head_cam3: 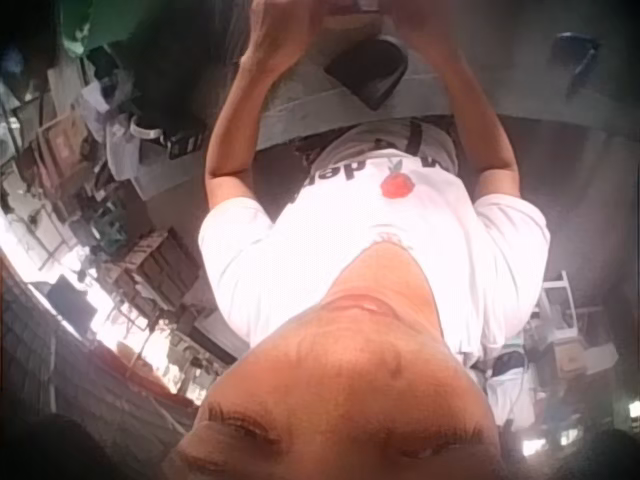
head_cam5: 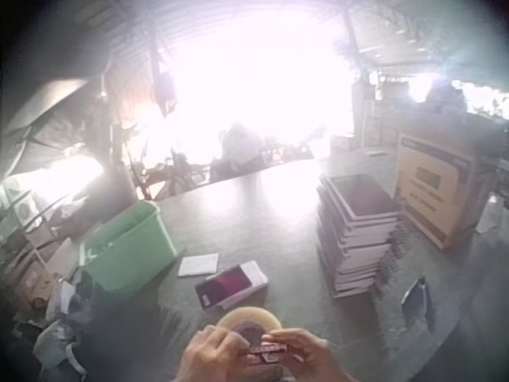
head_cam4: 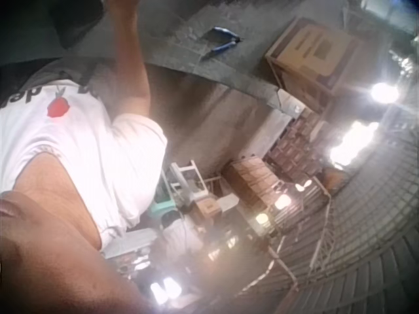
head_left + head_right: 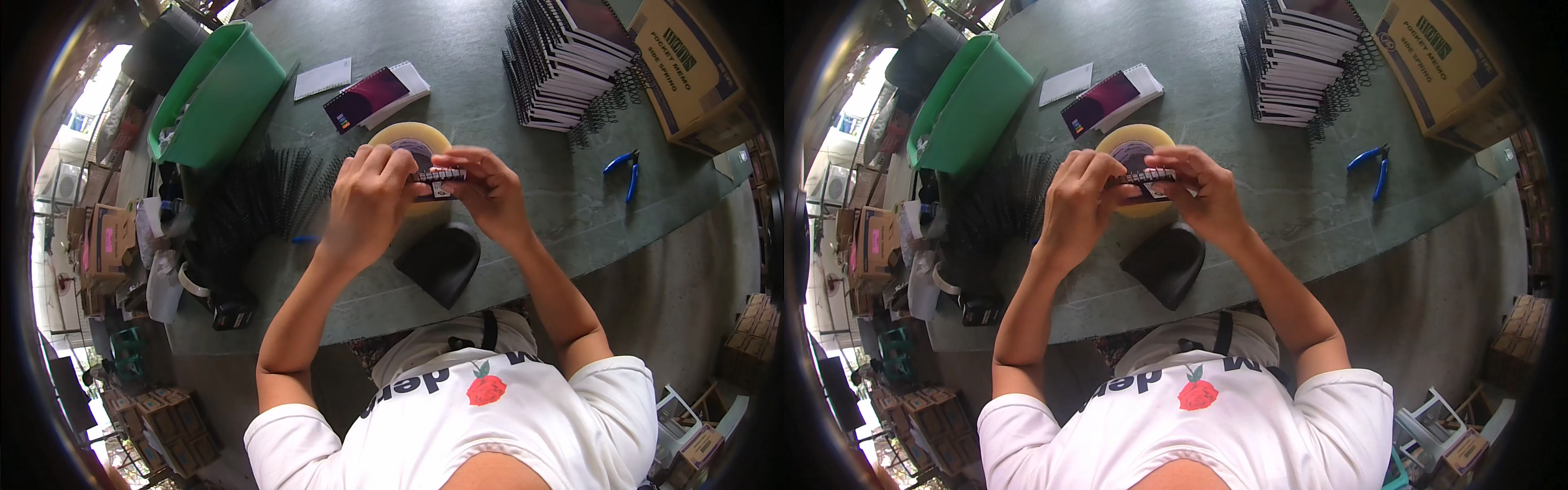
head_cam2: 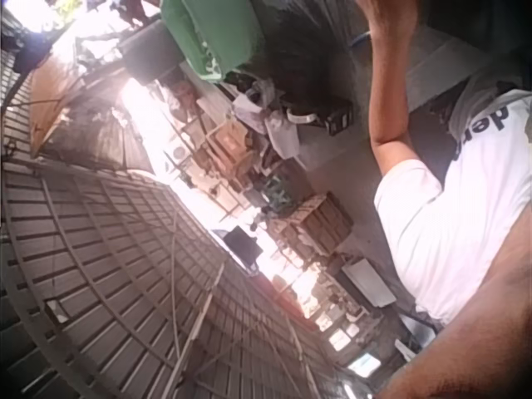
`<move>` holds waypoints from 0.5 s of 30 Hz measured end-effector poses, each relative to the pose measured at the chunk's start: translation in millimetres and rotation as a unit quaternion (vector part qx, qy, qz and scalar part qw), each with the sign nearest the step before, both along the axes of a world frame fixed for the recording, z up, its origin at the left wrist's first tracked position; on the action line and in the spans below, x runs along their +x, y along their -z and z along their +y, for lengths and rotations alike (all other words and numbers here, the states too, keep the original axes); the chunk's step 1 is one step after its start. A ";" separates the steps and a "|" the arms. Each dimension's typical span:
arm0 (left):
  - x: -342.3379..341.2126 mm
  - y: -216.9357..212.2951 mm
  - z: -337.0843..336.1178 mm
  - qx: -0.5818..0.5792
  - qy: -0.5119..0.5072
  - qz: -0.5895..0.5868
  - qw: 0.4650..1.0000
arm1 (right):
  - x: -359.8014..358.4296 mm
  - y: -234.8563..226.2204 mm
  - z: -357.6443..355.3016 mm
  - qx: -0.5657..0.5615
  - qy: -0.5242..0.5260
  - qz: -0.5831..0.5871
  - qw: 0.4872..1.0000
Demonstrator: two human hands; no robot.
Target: The person binds notebooks by manually threading spiral wire coils through the punched holes of small notebooks, using wire cutters to trim and crimp the ends, and stacking the completed notebooks.
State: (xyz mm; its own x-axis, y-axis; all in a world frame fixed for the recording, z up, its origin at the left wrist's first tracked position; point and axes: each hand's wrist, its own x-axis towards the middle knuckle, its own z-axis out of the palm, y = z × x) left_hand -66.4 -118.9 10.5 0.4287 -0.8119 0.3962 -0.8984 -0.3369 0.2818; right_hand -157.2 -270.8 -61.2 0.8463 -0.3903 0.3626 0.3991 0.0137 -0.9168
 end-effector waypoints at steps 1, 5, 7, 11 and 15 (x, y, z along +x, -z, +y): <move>-1.9 -1.4 -2.0 -0.005 -0.011 0.024 1.000 | -1.5 5.0 -2.4 0.015 -0.007 0.028 0.999; 1.1 1.8 -10.5 -0.038 0.062 0.020 0.997 | -7.8 9.0 -6.1 -0.071 0.018 0.057 0.996; 2.5 -0.2 -12.0 -0.029 0.073 0.047 0.996 | -7.7 4.6 -6.0 -0.085 0.026 0.066 0.994; -0.6 -2.7 -22.1 -0.042 0.085 0.088 0.992 | -8.3 8.8 -8.6 -0.109 0.039 0.061 0.991; 1.0 -4.0 -23.5 0.019 0.068 0.135 0.988 | -10.3 -2.3 -7.0 -0.226 0.084 0.026 0.970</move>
